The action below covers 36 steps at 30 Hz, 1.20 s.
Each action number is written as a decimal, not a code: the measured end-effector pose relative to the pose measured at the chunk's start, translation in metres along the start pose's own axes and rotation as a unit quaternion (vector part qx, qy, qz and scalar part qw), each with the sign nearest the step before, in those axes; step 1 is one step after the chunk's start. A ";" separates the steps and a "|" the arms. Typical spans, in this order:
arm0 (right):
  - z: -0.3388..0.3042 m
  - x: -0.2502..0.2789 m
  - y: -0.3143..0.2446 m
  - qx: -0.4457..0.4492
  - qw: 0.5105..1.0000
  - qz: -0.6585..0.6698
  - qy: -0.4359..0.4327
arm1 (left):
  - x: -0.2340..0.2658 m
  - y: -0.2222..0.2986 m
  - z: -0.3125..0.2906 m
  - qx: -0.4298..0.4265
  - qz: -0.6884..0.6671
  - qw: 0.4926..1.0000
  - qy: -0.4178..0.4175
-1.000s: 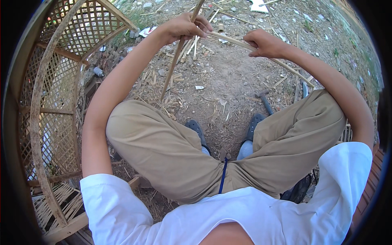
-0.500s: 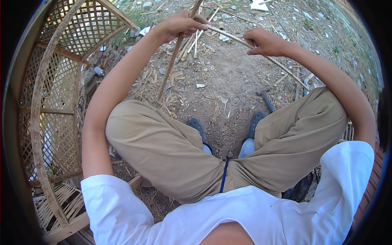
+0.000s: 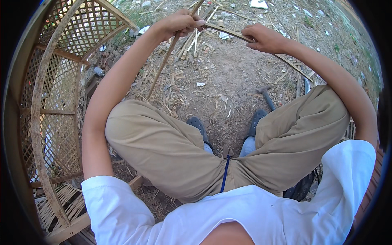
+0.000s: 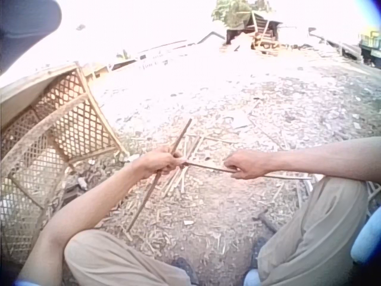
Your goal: The person sits on the ground and uses a hammer to join thin bamboo strips together. They position the strips and drive small nails into the wood by hand to secure the joints of a structure.
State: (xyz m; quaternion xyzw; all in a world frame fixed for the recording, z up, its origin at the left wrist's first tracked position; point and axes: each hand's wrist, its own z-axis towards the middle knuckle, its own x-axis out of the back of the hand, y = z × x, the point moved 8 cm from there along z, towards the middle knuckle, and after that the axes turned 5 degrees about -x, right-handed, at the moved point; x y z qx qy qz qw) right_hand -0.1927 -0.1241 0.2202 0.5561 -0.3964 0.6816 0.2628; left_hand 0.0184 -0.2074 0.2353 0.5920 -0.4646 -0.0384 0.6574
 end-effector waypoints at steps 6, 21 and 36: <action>-0.003 0.006 0.003 0.049 0.997 -0.006 0.066 | 0.003 0.008 0.002 -0.022 0.032 0.999 0.001; -0.001 0.025 0.013 0.021 0.980 -0.041 0.194 | 0.010 -0.004 0.014 -0.053 -0.070 0.995 0.037; -0.010 0.037 0.027 -0.062 0.987 0.021 0.150 | 0.005 0.015 0.003 -0.073 -0.372 0.922 -0.076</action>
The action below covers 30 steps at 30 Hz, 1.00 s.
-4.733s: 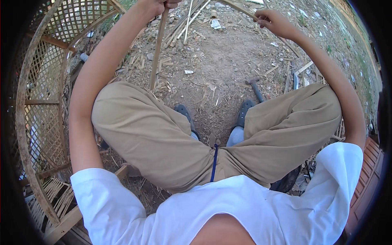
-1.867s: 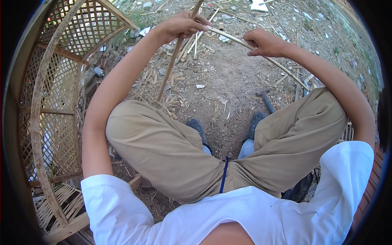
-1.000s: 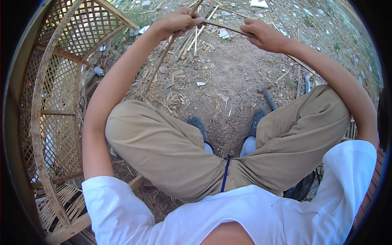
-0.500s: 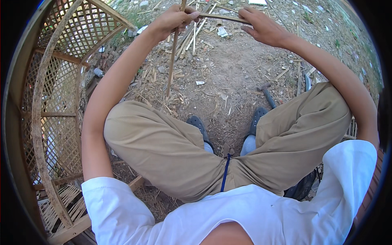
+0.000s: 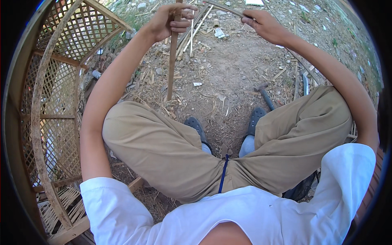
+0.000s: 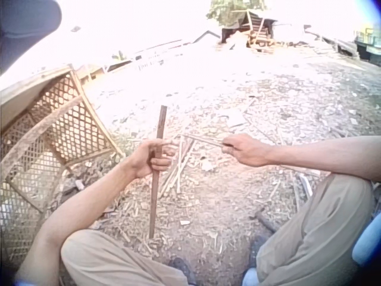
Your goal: The person sits on the ground and uses a hammer to join thin bamboo strips together. They position the strips and drive small nails into the wood by hand to secure the joints of a structure.
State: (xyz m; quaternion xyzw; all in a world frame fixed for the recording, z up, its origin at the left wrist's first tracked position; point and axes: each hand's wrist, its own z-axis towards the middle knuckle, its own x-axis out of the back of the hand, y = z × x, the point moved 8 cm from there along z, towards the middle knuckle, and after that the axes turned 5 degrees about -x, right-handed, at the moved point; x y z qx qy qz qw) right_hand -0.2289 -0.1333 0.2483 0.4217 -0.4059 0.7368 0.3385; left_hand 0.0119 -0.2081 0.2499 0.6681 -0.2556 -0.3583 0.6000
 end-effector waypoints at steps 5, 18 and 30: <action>-0.030 0.029 0.007 -0.195 0.969 0.151 -0.033 | -0.027 0.019 0.016 -0.057 -0.103 0.993 -0.006; -0.143 0.136 -0.040 -0.350 0.893 0.282 0.010 | -0.079 0.034 0.136 -0.144 -0.204 0.968 0.025; -0.171 0.206 -0.061 -0.205 0.958 -0.080 0.184 | -0.151 0.036 0.098 -0.278 0.277 0.919 -0.047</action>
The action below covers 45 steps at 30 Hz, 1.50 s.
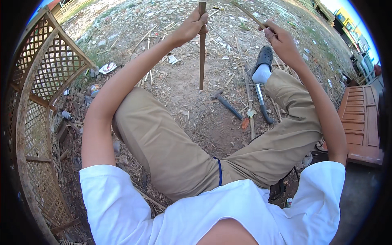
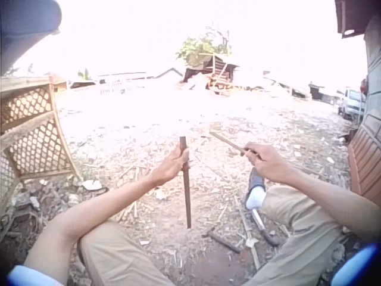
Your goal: The person sits on the ground and uses a hammer to join thin bamboo strips together. They position the strips and drive small nails into the wood by hand to secure the joints of a structure.
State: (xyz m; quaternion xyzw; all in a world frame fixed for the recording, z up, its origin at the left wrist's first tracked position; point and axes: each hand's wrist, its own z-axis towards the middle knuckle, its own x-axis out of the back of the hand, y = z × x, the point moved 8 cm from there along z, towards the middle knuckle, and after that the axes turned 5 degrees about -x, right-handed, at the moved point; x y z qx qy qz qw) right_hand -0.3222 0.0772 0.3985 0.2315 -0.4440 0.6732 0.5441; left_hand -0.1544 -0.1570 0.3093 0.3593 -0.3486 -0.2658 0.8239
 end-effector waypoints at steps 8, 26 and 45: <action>0.003 -0.039 -0.092 0.085 0.979 0.071 0.169 | 0.001 -0.007 -0.028 0.115 -0.017 0.993 -0.006; -0.135 -0.374 -0.008 -0.305 0.897 0.302 -0.104 | -0.087 -0.196 -0.231 0.520 -0.181 0.835 0.004; -0.153 -0.388 0.082 -0.380 0.903 0.197 -0.037 | -0.144 -0.310 -0.151 0.442 -0.229 0.865 -0.057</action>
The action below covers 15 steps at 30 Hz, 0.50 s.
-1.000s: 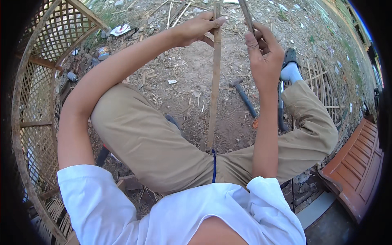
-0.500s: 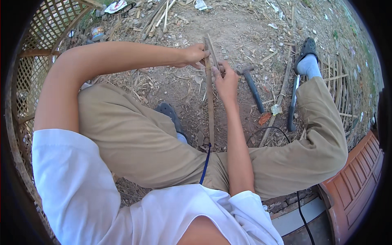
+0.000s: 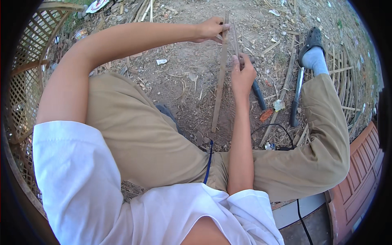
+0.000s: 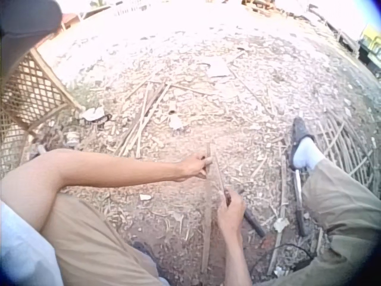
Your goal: The person sits on the ground and uses a hammer to join thin bamboo strips together. They position the strips and drive small nails into the wood by hand to secure the joints of a structure.
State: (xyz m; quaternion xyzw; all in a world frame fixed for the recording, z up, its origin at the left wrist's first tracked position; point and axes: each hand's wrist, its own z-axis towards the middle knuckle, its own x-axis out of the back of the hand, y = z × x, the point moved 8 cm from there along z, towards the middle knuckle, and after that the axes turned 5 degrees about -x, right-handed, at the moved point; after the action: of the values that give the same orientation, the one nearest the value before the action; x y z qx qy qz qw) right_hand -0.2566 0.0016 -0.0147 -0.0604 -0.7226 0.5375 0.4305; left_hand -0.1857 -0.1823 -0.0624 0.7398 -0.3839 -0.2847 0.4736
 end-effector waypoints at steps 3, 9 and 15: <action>0.004 0.006 -0.007 -0.021 0.999 0.012 0.026 | 0.014 0.023 0.012 -0.065 0.045 0.997 0.020; 0.009 0.019 -0.007 -0.023 0.997 0.039 0.065 | 0.008 0.057 0.025 -0.091 0.256 0.961 -0.039; -0.005 0.018 -0.004 0.053 0.994 -0.060 0.069 | -0.013 0.013 0.000 -0.014 0.336 0.933 -0.128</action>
State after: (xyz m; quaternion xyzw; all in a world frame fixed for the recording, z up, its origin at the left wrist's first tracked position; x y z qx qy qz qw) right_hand -0.2625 0.0135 -0.0014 -0.0313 -0.6637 0.5429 0.5136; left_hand -0.1964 -0.1744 -0.0498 0.5178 -0.6634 -0.2070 0.4989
